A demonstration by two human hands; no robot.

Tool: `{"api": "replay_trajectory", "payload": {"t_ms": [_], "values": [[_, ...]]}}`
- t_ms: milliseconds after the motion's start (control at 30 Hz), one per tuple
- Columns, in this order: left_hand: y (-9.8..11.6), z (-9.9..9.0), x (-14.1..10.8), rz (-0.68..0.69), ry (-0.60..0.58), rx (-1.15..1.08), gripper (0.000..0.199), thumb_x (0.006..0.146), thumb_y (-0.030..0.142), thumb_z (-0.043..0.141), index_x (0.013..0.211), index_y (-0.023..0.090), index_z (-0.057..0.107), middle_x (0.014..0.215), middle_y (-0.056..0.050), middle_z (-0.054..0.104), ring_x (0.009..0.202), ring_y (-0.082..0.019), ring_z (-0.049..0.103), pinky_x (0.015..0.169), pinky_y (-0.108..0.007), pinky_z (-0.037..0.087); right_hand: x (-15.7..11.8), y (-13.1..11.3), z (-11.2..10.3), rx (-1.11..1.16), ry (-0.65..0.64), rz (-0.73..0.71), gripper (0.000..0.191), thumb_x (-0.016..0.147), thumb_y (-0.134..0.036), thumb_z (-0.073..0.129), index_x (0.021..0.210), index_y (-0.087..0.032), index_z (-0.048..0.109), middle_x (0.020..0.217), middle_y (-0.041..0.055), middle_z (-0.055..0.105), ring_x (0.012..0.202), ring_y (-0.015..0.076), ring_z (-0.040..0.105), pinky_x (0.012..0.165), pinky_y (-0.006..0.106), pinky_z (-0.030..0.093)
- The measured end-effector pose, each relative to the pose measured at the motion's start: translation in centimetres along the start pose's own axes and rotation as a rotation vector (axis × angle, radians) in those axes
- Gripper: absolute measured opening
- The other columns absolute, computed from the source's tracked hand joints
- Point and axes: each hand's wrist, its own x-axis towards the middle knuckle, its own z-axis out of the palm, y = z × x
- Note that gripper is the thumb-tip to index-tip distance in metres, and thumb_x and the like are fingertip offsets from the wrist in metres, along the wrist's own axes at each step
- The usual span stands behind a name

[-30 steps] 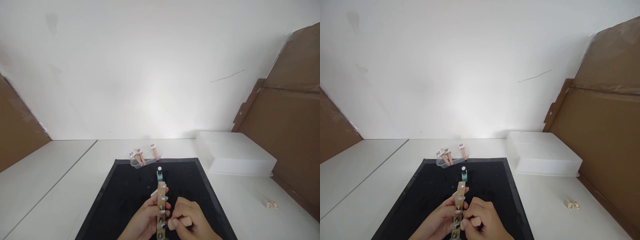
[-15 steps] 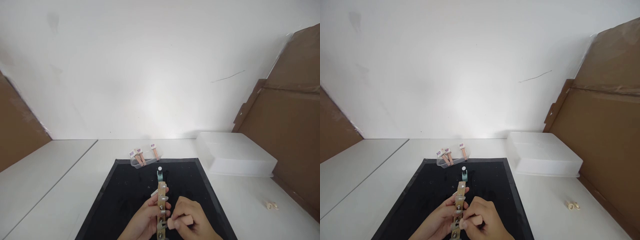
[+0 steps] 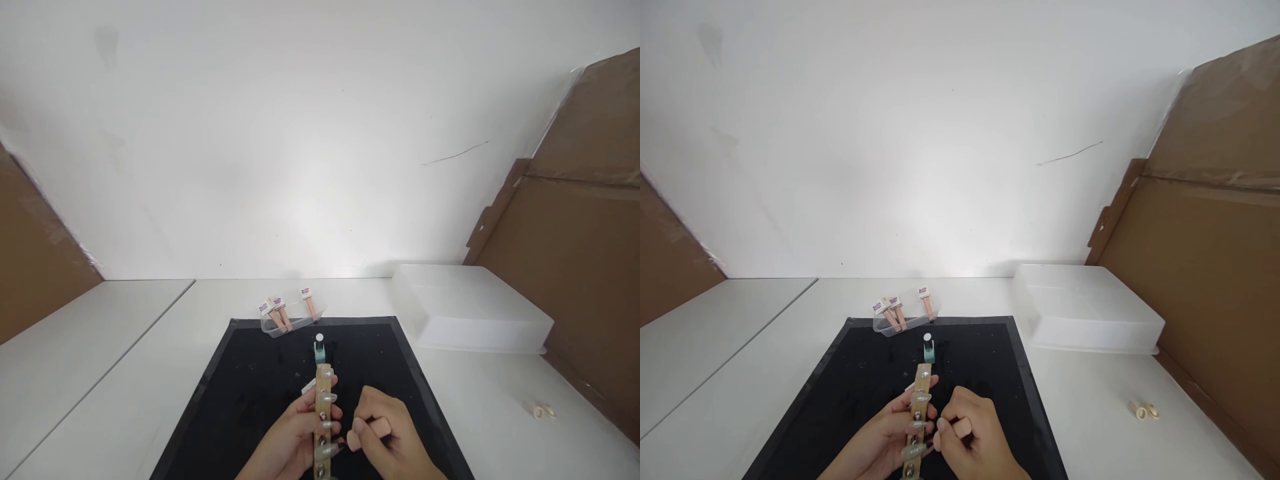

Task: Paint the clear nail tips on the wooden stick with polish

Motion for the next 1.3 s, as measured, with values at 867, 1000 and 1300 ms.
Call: {"api": "replay_trajectory", "payload": {"t_ms": [867,1000,1300], "values": [[0.0,0.2,0.0,0.008,0.021,0.018,0.057,0.057,0.002,0.055,0.112,0.017,0.053,0.073,0.000,0.060,0.063,-0.011,0.054,0.068,-0.028,0.039,0.1,0.4,0.2,0.029,-0.012,-0.116,0.016,0.078,-0.016,0.048,0.063,-0.019,0.053,0.055,-0.0007,0.053,0.050,0.0125,0.050,0.049,0.021,0.040],[0.1,0.3,0.0,0.012,0.014,0.035,0.056,0.057,0.003,0.055,0.111,0.017,0.054,0.073,0.000,0.060,0.062,-0.010,0.054,0.064,-0.025,0.037,-0.3,1.0,0.8,0.063,-0.082,-0.140,0.014,0.079,-0.029,0.053,0.071,-0.019,0.060,0.058,0.0014,0.056,0.053,0.0144,0.053,0.050,0.023,0.042],[0.1,0.5,0.0,0.000,0.017,0.037,0.056,0.055,0.001,0.054,0.108,0.018,0.056,0.072,0.000,0.059,0.061,-0.010,0.053,0.067,-0.027,0.038,-0.4,1.4,1.1,-0.032,-0.030,-0.050,0.018,0.076,-0.016,0.049,0.059,-0.019,0.053,0.054,-0.0005,0.053,0.049,0.0128,0.051,0.048,0.022,0.040]]}}
